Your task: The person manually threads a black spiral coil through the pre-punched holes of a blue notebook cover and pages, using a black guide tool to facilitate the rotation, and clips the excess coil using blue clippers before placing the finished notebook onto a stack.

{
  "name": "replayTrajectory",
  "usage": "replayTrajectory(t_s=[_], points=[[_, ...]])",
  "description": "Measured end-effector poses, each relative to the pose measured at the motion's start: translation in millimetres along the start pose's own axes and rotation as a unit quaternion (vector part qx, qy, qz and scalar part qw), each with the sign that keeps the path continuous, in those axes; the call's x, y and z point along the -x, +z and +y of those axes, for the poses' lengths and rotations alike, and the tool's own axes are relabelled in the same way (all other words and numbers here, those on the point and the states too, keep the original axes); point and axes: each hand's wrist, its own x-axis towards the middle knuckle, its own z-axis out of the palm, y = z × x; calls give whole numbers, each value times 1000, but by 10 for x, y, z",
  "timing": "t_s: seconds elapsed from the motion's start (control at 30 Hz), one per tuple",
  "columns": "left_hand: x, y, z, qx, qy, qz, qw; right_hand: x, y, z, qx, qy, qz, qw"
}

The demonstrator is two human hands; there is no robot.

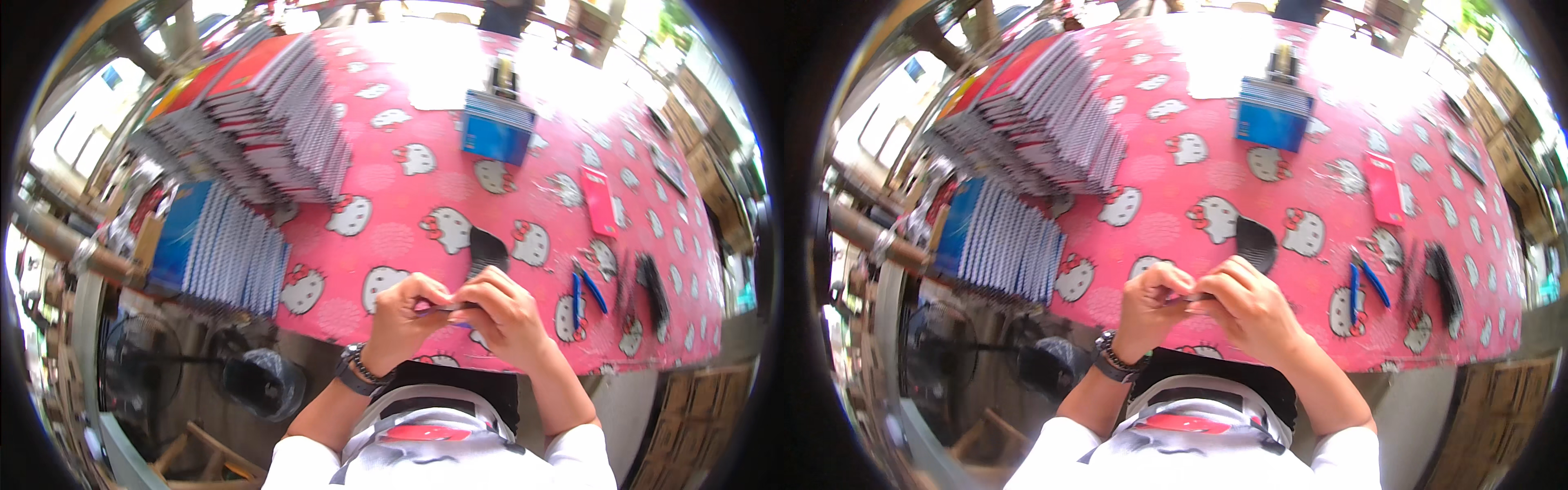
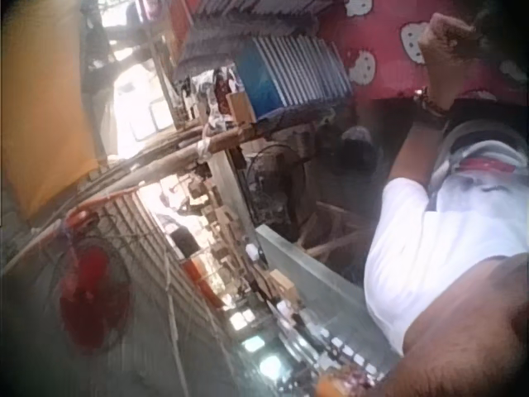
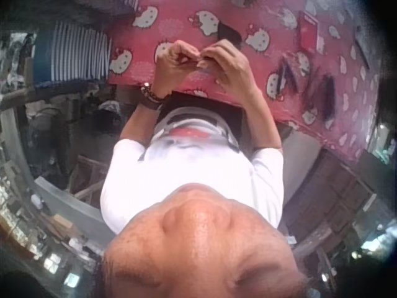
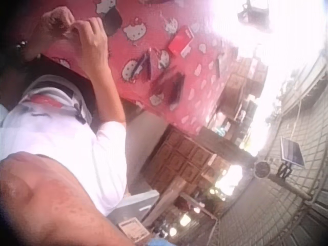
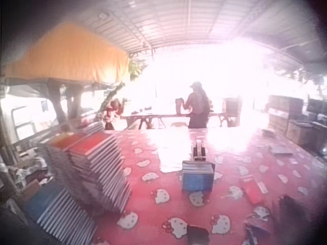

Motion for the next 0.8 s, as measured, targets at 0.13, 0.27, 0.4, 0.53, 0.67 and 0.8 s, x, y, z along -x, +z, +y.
replayTrajectory(t_s=[0.13,0.27,0.4,0.53,0.67,0.8], points=[[23,-46,79,-8,5,-5,1000,-23,34,-79,16,-9,-6,1000],[136,-195,399,-287,118,59,949,-131,123,-178,32,-43,-16,998],[197,-949,1170,-270,135,353,885,-153,-83,-58,20,12,114,993],[159,-1651,1751,-278,257,463,801,-45,-232,122,-20,113,107,988],[246,-2312,1372,-464,69,430,771,14,-350,457,63,144,82,984],[219,-2366,1273,-481,57,420,767,-71,-627,1106,126,154,83,976]])
